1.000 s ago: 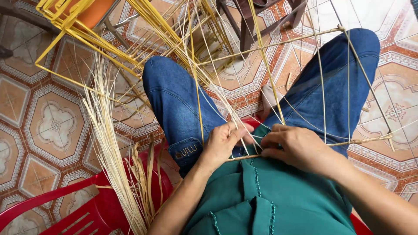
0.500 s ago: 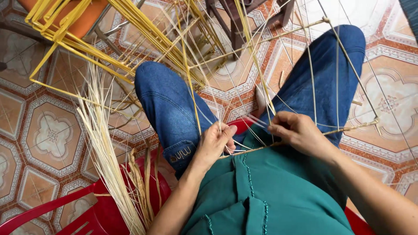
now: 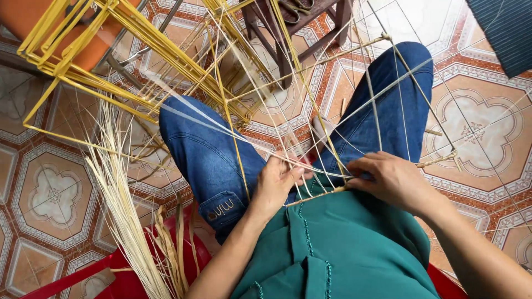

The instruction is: The person sits in a plastic chair and weaves thin bamboo strips around a yellow bamboo frame, threading and tying strips across the frame while working on their lap, and at one point trims a strip with scissors.

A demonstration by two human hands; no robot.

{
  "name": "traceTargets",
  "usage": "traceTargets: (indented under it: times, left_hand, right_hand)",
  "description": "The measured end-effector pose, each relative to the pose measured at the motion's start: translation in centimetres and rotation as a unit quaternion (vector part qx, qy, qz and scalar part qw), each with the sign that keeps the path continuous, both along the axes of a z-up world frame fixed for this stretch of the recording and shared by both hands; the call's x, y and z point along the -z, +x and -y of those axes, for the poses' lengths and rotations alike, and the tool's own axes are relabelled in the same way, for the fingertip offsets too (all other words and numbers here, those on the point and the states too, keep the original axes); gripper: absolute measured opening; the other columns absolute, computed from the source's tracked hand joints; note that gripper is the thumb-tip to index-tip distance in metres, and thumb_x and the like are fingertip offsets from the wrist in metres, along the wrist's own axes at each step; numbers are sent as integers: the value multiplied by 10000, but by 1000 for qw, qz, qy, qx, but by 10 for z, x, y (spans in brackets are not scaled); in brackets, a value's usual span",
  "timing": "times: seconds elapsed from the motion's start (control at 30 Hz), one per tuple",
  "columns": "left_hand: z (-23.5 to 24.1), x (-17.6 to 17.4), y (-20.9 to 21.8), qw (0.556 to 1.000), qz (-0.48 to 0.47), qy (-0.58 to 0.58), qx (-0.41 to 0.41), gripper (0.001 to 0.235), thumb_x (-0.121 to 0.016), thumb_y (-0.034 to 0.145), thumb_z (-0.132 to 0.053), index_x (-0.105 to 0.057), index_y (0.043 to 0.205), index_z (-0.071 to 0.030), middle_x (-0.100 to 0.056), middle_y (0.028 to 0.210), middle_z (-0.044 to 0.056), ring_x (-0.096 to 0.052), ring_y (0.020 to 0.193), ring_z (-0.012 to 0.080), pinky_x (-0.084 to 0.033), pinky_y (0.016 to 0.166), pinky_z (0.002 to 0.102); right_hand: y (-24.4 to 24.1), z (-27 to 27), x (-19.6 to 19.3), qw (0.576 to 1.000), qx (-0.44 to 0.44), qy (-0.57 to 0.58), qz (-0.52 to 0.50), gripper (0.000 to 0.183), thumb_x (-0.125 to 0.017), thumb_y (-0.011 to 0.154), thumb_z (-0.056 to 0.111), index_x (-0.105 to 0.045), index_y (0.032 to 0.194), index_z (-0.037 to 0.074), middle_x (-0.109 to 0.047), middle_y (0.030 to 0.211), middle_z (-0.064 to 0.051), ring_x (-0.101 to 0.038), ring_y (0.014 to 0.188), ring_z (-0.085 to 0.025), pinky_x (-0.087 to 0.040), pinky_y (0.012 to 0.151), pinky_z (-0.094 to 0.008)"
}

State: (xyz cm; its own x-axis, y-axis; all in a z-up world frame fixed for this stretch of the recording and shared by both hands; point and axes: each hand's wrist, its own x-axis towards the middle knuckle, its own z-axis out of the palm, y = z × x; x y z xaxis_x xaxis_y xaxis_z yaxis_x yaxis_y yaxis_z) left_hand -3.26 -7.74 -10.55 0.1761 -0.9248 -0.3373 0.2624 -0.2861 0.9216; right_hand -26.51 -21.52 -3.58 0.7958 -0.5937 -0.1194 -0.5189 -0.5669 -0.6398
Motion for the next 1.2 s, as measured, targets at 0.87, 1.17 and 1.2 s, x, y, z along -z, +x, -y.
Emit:
traceTargets:
  times: [0.87,1.17,1.2]
  left_hand:
    - [58,61,53,980,-75,87,-160,255,-671,1002,-264,-684,853,-58,-607,678,11,-562,579,122,-440,507,289]
    - [111,8,158,928,-197,-116,-295,263,-510,1086,-340,-588,1139,-95,-528,704,-10,-362,467,82,-312,421,256]
    - [113,14,167,916,-187,-114,-335,237,-511,1082,-324,-592,1142,-110,-522,703,-21,-361,464,77,-301,414,254]
  right_hand:
    - [63,26,101,886,278,311,201,198,-563,999,142,-649,1147,43,-653,743,-10,-591,667,-78,-483,592,-246]
    - [61,61,105,771,361,400,339,175,-604,1010,123,-672,1138,24,-578,742,8,-504,624,-40,-345,522,-192]
    - [60,64,98,754,361,394,382,134,-614,1011,118,-642,1105,26,-593,757,0,-486,588,-44,-348,496,-197]
